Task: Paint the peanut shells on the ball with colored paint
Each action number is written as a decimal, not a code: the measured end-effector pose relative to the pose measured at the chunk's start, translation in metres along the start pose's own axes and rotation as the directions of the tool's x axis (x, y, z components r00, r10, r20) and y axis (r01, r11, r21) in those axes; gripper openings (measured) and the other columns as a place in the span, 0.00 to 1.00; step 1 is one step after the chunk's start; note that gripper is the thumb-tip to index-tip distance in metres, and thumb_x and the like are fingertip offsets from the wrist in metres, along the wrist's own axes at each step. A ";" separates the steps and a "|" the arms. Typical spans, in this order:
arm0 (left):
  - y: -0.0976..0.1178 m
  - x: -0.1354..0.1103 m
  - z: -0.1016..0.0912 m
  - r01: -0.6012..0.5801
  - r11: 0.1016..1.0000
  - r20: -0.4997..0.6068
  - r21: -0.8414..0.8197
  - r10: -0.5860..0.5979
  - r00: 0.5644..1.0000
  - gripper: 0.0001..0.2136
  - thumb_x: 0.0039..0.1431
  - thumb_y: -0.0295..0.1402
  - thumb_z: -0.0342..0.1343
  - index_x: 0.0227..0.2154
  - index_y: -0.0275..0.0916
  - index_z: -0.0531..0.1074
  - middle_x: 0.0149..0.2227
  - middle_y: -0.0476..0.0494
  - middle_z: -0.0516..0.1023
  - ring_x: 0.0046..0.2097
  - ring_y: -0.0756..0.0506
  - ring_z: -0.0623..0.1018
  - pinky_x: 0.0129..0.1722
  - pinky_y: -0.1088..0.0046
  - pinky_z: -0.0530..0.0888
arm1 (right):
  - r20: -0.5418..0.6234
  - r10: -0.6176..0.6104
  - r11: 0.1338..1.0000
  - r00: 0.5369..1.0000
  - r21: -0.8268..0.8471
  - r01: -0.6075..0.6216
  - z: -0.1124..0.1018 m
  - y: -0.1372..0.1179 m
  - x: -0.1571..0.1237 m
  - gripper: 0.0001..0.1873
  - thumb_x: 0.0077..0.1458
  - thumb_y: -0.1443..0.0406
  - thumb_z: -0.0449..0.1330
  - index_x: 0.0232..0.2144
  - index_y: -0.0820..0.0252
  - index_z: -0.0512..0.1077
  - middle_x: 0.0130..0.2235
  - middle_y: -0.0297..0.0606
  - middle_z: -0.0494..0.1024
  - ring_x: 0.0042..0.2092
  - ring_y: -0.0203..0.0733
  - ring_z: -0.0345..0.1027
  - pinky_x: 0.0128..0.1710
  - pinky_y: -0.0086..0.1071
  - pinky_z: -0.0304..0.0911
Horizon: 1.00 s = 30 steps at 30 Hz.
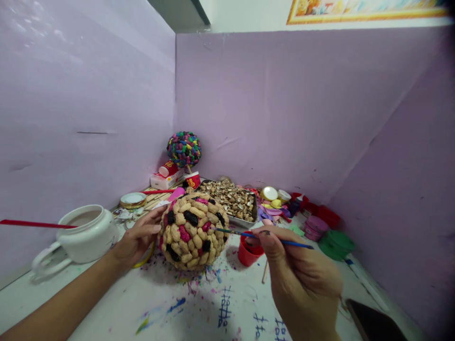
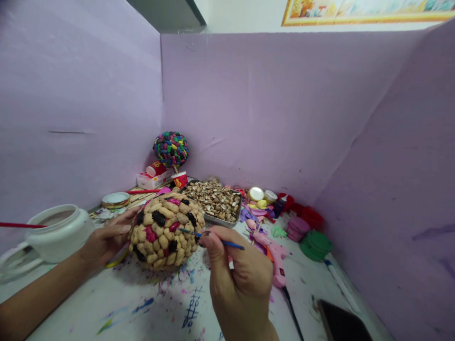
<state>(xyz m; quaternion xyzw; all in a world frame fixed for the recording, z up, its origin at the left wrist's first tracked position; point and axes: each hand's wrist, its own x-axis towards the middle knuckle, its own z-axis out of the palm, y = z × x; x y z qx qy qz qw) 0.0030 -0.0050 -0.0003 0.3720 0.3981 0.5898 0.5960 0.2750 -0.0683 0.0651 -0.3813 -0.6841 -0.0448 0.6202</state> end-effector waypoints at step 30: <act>-0.003 0.019 -0.025 0.153 0.969 0.186 -0.196 -0.116 0.976 0.31 0.42 0.27 0.57 0.55 0.40 0.71 0.45 0.41 0.84 0.53 0.33 0.78 0.54 0.54 0.73 | -0.017 0.298 0.912 0.954 -0.290 -0.290 -0.027 0.031 0.019 0.20 0.56 0.50 0.58 0.24 0.57 0.78 0.21 0.35 0.80 0.20 0.38 0.71 0.18 0.28 0.62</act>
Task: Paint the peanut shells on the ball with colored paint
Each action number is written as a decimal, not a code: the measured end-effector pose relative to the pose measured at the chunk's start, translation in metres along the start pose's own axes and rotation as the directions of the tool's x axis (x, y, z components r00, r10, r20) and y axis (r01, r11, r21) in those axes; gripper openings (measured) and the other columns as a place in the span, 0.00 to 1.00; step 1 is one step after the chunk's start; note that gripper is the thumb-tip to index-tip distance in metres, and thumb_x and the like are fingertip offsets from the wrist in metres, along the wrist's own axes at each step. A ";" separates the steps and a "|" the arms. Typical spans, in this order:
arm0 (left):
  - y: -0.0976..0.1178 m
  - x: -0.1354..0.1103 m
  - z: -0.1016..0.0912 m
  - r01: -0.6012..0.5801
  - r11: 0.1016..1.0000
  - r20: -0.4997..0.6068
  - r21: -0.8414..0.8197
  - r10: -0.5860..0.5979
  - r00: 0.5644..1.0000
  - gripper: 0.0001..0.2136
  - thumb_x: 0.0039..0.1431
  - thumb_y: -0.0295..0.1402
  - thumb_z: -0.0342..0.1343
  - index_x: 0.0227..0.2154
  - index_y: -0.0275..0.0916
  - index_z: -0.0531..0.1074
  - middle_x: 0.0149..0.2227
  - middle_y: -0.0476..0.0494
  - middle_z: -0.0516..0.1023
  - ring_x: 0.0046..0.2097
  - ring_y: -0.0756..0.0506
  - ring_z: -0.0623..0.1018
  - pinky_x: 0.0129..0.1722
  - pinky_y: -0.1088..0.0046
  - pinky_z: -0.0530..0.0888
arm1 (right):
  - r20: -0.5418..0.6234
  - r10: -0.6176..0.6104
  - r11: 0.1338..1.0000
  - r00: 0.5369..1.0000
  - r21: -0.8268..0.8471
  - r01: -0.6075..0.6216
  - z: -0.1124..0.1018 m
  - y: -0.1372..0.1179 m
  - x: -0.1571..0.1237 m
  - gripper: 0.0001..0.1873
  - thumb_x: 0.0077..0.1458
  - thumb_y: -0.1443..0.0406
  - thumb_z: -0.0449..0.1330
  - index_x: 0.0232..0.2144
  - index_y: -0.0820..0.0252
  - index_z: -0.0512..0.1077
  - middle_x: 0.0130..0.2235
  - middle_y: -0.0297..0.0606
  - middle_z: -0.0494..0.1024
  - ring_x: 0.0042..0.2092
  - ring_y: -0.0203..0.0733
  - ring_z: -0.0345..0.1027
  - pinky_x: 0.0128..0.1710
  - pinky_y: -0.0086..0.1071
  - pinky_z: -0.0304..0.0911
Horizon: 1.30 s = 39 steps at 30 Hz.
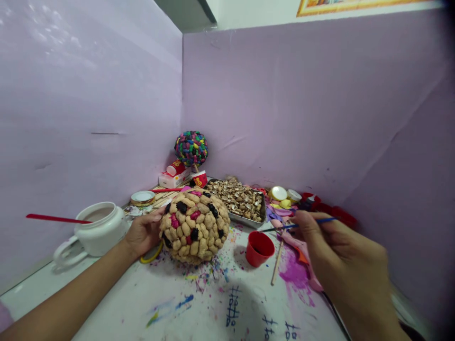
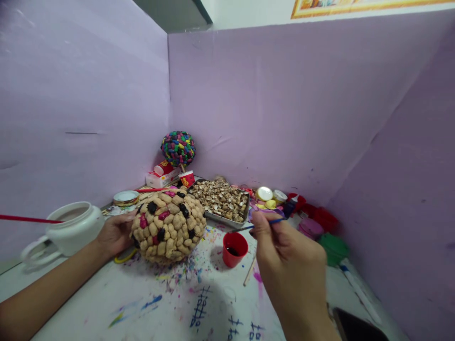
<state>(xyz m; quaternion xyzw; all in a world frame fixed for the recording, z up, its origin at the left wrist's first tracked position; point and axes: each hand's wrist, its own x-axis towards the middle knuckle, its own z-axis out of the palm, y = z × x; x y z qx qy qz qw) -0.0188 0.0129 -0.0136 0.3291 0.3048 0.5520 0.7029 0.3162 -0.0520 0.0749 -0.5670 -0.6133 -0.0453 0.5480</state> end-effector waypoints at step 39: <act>-0.003 0.000 0.000 -0.040 0.999 0.054 0.011 0.039 0.998 0.29 0.43 0.27 0.57 0.53 0.41 0.73 0.44 0.43 0.84 0.52 0.35 0.79 0.54 0.56 0.73 | 0.002 -0.164 0.902 0.987 0.406 0.149 0.029 -0.042 -0.044 0.07 0.59 0.64 0.59 0.33 0.55 0.79 0.30 0.34 0.83 0.30 0.38 0.78 0.31 0.28 0.74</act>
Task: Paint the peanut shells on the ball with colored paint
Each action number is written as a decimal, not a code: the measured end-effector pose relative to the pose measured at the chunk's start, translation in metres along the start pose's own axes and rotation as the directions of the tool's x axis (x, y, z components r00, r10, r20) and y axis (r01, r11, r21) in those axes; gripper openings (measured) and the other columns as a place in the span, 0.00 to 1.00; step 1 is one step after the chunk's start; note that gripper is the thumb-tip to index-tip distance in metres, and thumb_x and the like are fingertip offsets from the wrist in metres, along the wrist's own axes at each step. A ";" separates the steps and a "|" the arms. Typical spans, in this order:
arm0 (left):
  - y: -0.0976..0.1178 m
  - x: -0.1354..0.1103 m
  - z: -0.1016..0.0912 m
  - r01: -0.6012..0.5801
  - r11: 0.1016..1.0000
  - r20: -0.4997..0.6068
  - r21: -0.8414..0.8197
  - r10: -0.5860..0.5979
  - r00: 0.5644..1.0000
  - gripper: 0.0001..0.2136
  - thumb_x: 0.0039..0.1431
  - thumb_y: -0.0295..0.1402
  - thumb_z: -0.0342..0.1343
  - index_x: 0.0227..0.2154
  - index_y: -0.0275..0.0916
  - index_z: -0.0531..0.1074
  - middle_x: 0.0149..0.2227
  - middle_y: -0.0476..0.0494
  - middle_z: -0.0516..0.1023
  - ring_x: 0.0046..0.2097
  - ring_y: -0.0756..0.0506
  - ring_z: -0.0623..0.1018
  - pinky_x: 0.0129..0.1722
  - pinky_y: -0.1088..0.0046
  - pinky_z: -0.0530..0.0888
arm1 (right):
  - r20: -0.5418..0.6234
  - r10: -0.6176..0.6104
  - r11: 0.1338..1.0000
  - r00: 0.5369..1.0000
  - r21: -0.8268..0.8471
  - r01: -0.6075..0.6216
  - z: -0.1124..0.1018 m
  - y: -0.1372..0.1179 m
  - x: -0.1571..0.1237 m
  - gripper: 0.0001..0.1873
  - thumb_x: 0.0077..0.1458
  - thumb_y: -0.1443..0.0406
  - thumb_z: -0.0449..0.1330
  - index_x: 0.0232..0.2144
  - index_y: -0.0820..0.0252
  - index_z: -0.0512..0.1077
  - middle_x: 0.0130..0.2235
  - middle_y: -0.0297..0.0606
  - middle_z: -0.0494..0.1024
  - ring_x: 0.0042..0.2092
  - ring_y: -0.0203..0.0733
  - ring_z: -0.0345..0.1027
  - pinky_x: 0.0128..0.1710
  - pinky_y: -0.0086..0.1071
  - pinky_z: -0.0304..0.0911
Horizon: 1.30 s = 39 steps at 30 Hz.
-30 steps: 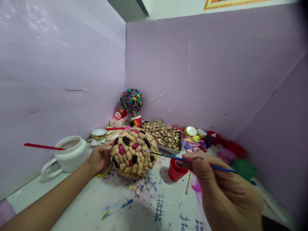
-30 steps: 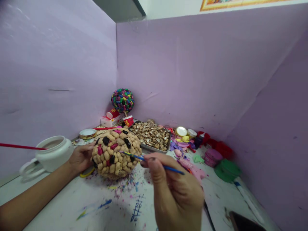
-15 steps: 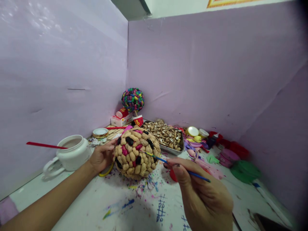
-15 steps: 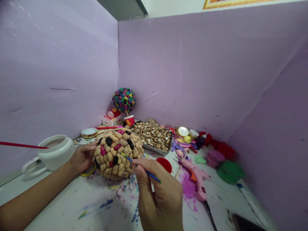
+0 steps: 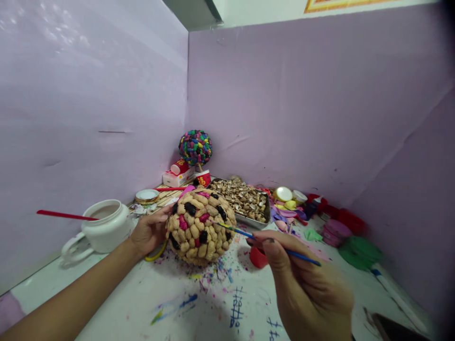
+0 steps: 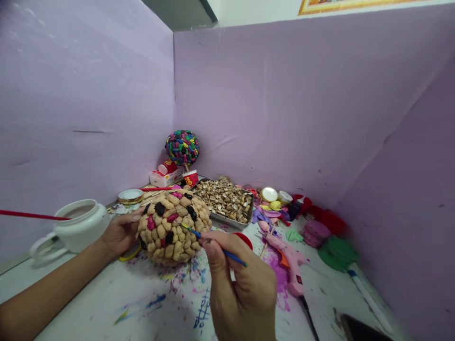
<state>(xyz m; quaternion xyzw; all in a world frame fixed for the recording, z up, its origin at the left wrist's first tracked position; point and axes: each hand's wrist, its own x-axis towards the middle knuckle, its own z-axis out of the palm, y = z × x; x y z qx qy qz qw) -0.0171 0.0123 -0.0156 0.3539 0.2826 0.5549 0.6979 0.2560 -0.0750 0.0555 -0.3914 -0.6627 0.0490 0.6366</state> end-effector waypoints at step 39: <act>0.002 0.002 0.014 0.019 0.995 -0.386 -0.102 -0.057 0.921 0.29 0.37 0.24 0.57 0.49 0.39 0.75 0.41 0.40 0.85 0.49 0.31 0.80 0.50 0.52 0.76 | 0.277 0.551 0.664 0.787 -0.717 -0.213 -0.023 0.077 0.030 0.23 0.56 0.58 0.55 0.11 0.56 0.59 0.13 0.31 0.60 0.18 0.35 0.49 0.21 0.31 0.42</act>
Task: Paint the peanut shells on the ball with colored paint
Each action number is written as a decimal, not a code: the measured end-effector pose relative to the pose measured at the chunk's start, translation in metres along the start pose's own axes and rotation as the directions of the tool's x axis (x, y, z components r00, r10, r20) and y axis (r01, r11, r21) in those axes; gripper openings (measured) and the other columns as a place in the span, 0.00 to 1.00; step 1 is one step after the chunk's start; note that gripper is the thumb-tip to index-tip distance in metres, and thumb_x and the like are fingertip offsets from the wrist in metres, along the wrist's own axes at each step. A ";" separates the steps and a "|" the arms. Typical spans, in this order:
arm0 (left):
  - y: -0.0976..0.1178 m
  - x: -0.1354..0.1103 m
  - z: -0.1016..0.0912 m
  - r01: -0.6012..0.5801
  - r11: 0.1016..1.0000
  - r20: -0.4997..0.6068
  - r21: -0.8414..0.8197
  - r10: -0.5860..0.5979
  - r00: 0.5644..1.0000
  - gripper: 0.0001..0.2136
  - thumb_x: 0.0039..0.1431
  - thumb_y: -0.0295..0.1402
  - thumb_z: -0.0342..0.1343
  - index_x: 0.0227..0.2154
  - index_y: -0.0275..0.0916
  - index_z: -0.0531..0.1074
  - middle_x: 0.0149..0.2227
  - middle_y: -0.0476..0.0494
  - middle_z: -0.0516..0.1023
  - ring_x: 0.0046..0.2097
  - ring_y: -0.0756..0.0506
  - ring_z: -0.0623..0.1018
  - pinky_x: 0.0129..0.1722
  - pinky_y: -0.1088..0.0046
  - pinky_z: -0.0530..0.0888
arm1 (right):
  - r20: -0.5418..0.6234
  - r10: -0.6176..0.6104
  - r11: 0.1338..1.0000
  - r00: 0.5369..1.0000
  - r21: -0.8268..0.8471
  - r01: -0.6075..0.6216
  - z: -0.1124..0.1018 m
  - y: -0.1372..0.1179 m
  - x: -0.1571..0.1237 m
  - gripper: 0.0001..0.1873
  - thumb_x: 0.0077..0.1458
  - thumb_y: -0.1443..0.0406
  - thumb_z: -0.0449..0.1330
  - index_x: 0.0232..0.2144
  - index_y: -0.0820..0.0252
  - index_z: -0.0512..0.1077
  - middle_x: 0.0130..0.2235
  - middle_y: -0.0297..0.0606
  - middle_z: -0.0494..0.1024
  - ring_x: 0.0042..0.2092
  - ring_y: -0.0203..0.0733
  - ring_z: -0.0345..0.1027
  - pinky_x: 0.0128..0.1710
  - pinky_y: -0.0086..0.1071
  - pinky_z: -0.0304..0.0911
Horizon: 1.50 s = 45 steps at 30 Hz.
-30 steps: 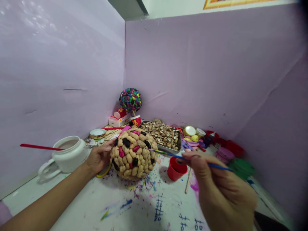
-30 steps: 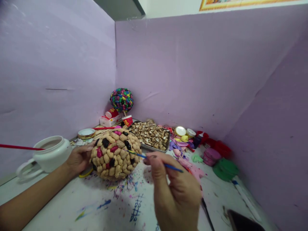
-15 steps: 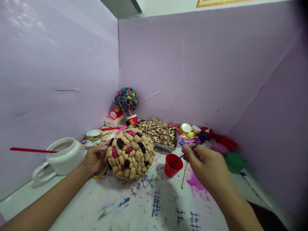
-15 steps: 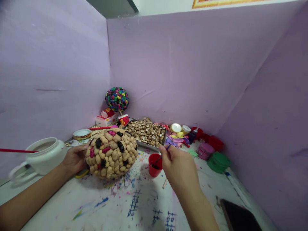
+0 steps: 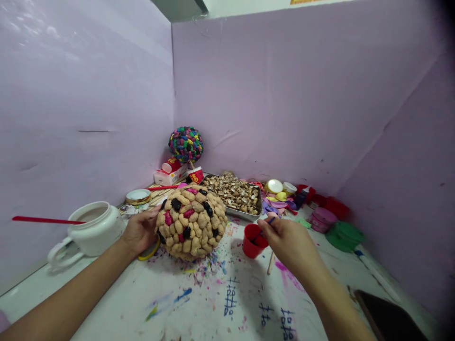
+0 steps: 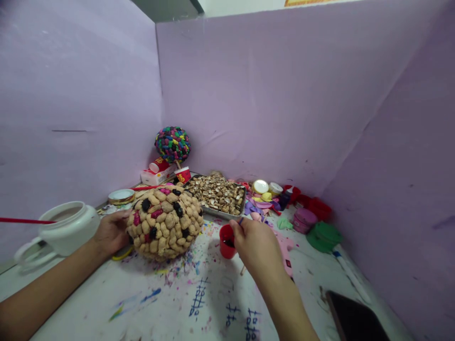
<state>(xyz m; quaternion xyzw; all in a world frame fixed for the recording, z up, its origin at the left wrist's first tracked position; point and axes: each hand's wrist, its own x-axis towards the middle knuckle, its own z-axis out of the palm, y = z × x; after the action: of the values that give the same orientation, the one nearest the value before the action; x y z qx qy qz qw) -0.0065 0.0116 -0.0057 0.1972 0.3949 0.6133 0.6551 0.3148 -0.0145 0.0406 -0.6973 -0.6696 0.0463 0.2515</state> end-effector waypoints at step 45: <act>0.001 0.002 0.001 0.042 0.999 0.025 -0.019 -0.042 0.999 0.25 0.41 0.25 0.56 0.47 0.36 0.75 0.40 0.38 0.85 0.48 0.31 0.80 0.48 0.51 0.76 | -0.466 -0.349 0.661 0.813 0.492 0.567 -0.018 -0.047 -0.042 0.13 0.60 0.67 0.57 0.26 0.61 0.77 0.23 0.33 0.79 0.21 0.33 0.72 0.18 0.23 0.62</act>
<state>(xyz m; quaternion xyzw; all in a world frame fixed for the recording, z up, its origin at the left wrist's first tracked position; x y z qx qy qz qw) -0.0065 0.0135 -0.0050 0.1897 0.3849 0.6008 0.6745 0.2751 -0.0605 0.0638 -0.3800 -0.7208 0.0759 0.5747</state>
